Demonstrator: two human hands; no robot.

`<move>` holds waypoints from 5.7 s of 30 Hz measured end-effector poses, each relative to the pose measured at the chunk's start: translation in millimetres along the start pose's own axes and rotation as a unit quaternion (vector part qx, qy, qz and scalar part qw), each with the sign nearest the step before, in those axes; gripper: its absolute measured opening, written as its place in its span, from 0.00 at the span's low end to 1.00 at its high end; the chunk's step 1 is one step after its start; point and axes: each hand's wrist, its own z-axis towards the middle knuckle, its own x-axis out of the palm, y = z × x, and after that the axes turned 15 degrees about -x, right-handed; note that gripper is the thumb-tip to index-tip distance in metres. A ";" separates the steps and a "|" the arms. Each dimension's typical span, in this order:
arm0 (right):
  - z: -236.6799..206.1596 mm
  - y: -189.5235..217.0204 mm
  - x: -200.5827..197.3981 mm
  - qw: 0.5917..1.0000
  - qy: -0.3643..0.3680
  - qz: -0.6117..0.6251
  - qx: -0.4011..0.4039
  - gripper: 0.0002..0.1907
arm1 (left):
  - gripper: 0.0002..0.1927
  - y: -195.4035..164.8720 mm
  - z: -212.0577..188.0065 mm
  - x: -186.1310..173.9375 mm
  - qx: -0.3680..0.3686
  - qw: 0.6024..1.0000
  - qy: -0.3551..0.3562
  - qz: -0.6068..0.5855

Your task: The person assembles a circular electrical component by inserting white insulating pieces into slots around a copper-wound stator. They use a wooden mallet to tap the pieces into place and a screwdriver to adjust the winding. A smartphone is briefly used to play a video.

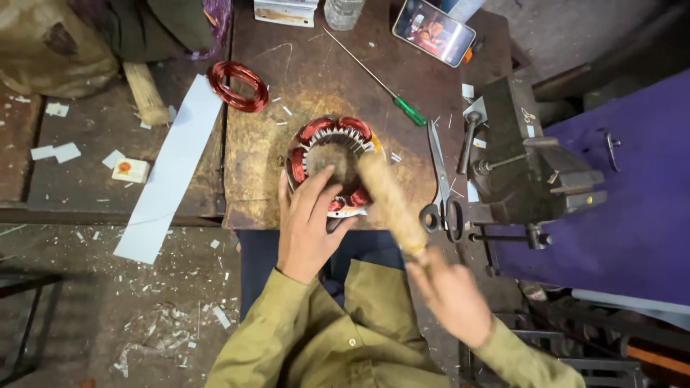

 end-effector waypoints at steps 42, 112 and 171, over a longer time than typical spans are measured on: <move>29.5 -25.1 -15.4 0.999 -0.028 0.036 -0.025 0.14 | 0.21 -25.2 1.3 8.6 -0.034 0.997 -0.041 0.056; 54.5 -24.9 -20.0 0.971 -0.152 0.049 -0.176 0.14 | 0.30 -8.4 -3.1 0.7 -0.029 0.998 -0.036 0.033; 330.8 -220.6 -86.7 0.917 -0.279 -0.235 -0.163 0.43 | 0.16 -61.8 23.8 32.4 -0.025 0.994 -0.089 0.065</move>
